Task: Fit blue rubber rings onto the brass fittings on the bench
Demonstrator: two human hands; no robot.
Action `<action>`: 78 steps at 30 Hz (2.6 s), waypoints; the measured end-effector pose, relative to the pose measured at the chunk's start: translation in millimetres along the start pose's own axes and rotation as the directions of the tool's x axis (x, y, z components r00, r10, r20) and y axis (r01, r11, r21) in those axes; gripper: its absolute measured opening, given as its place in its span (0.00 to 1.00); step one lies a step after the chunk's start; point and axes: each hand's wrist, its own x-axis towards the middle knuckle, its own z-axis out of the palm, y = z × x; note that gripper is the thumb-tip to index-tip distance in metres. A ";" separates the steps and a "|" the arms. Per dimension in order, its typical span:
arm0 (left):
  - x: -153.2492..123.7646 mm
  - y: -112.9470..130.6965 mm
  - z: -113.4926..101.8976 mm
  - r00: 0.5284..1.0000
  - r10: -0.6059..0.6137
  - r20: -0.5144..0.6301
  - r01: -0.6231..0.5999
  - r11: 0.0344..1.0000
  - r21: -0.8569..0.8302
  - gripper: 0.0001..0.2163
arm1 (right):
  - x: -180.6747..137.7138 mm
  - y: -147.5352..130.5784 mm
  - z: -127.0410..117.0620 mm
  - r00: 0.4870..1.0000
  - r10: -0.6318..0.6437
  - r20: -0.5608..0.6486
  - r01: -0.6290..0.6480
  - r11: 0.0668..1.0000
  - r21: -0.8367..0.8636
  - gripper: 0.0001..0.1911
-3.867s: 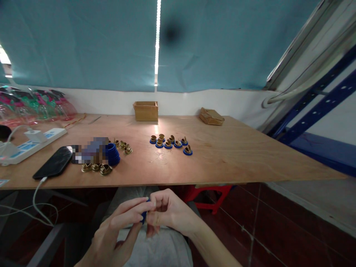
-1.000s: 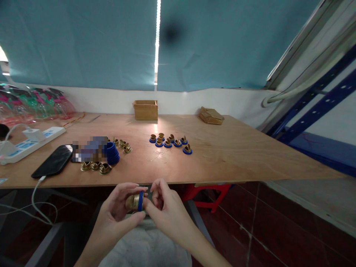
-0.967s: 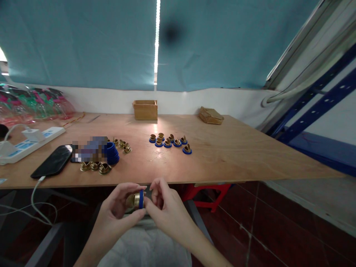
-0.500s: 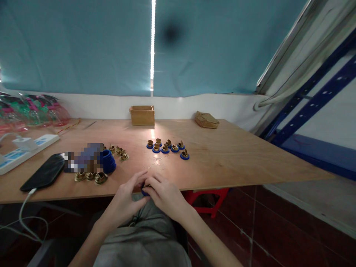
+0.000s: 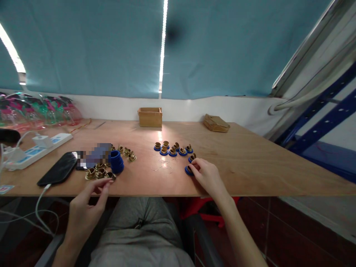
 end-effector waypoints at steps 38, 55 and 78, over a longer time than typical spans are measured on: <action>15.3 -23.4 -48.2 0.981 -0.073 -0.179 0.119 0.957 0.263 0.14 | -1.0 -227.2 111.2 0.966 -0.223 0.130 0.190 0.955 0.229 0.04; 5.6 -9.6 -17.7 0.998 -0.067 -0.021 0.068 0.997 0.025 0.17 | -19.1 -226.5 98.7 0.984 -0.109 0.141 0.073 0.968 0.241 0.09; -32.8 45.7 17.3 0.960 0.086 0.266 0.029 0.916 -0.401 0.21 | -72.3 -168.8 43.0 1.000 -0.013 0.001 0.008 0.657 0.753 0.24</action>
